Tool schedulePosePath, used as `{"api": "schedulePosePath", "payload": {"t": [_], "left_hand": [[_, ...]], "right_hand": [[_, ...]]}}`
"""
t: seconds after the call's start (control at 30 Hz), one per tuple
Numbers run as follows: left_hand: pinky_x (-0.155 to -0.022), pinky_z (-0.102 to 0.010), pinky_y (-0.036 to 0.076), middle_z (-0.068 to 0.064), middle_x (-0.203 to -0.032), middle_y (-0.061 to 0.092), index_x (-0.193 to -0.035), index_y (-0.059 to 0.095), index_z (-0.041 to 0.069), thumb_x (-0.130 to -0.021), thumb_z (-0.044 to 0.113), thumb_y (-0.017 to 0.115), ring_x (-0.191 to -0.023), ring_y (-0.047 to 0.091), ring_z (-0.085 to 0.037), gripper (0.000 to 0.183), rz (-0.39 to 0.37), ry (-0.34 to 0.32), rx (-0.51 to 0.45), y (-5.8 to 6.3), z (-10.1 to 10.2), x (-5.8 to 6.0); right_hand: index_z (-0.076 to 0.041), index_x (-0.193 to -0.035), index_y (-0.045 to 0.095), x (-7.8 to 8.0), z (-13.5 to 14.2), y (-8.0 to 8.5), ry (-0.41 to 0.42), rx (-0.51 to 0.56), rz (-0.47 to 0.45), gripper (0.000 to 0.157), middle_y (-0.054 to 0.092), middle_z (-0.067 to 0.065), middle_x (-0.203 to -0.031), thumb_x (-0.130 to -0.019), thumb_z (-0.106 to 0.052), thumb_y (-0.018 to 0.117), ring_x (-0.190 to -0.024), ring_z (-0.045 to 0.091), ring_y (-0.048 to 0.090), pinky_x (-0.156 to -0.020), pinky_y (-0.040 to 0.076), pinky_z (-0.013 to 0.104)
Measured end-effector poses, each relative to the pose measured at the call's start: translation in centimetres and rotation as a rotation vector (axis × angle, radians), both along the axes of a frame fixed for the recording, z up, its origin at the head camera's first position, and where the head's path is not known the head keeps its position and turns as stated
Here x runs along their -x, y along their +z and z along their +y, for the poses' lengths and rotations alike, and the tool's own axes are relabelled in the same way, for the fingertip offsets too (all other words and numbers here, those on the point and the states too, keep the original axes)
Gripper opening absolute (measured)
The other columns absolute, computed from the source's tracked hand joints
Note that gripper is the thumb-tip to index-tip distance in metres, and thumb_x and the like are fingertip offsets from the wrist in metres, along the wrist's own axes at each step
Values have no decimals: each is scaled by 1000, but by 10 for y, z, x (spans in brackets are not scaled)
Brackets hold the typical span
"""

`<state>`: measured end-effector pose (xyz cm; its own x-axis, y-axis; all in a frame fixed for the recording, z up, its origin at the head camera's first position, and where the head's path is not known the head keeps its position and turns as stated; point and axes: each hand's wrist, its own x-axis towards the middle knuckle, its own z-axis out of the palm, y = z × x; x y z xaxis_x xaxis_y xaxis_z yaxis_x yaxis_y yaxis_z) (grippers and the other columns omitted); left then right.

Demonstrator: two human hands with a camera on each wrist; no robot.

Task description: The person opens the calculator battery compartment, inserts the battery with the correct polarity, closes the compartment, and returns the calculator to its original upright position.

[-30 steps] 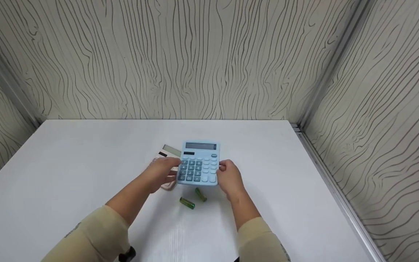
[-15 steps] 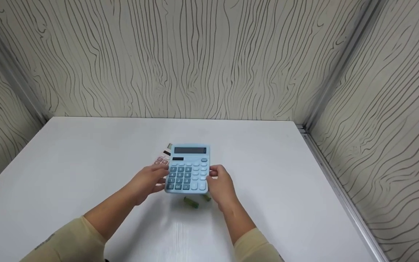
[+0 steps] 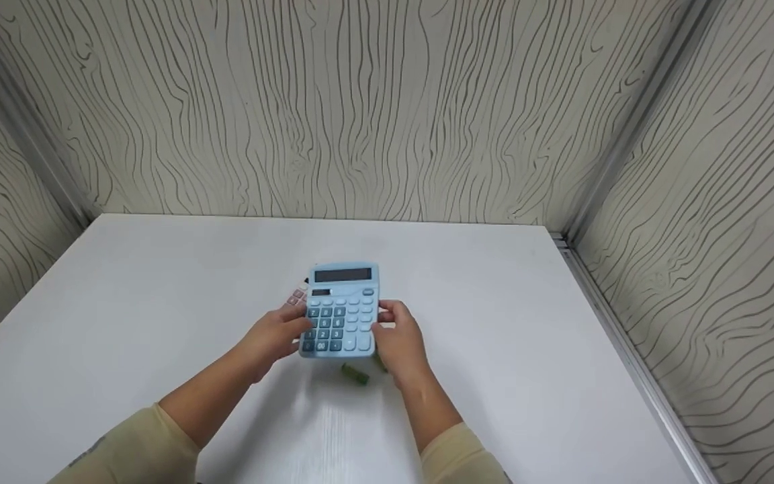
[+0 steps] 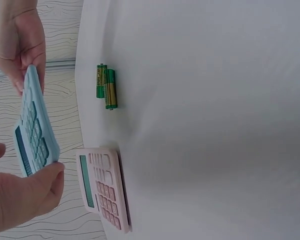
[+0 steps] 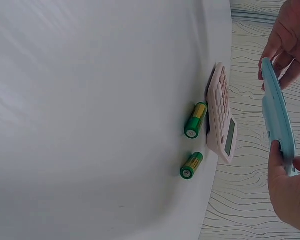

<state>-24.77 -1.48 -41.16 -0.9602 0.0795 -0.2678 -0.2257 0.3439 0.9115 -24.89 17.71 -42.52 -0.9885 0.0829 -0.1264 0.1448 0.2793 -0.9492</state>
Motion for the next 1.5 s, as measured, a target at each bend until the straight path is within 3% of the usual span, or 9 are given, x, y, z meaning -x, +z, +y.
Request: {"api": "schedulePosePath", "payload": {"t": [0.27,0.47,0.73,0.93,1.1,1.27,1.5], "left_hand": [[-104,-46,30,-13,-142,35,-142,27,4,-87,35,57,-130,33,-31,70,29,5,7,-6,6,1],[-100,-49,33,-17,-144,26,-146,16,9,-76,56,64,-126,35,-33,97,-3,57,-4,-10,12,0],[-98,-52,35,-24,-147,12,-147,7,9,-62,76,59,-124,33,-39,120,-52,132,2,-10,14,1],[-94,-50,40,-23,-142,19,-147,9,12,-58,74,64,-117,38,-37,121,-63,167,-9,-11,13,3],[-93,-47,42,-22,-142,22,-147,12,12,-62,68,67,-115,40,-34,115,-62,166,-50,-10,9,6],[-93,-47,42,-19,-142,26,-147,13,12,-66,71,62,-117,40,-32,112,-41,131,-75,-7,6,7],[-95,-50,39,-19,-143,30,-146,13,10,-75,66,56,-117,43,-33,101,-72,37,-154,-1,8,3]], "right_hand": [[-14,-127,47,-3,-13,7,25,-28,94,34,57,6,-115,-93,-7,47,-95,18,59,-81,49,31],[-18,-127,49,-8,-26,12,75,-28,142,37,59,5,-114,-91,-10,55,-96,18,59,-80,50,30],[-20,-127,50,-14,-43,18,124,-59,199,41,60,3,-114,-87,-15,62,-90,17,60,-78,52,30],[-23,-127,48,-20,-51,18,165,-134,238,46,61,0,-109,-85,-17,65,-86,15,60,-74,52,28],[-26,-131,44,-23,-52,20,235,-164,251,53,59,1,-115,-84,-22,67,-89,14,60,-76,52,28],[-24,-135,41,-19,-46,23,305,-76,248,55,56,4,-120,-85,-29,65,-94,17,59,-82,50,32],[-19,-134,42,-7,-37,20,313,43,199,53,51,7,-124,-88,-40,58,-103,21,57,-86,47,37]]}}
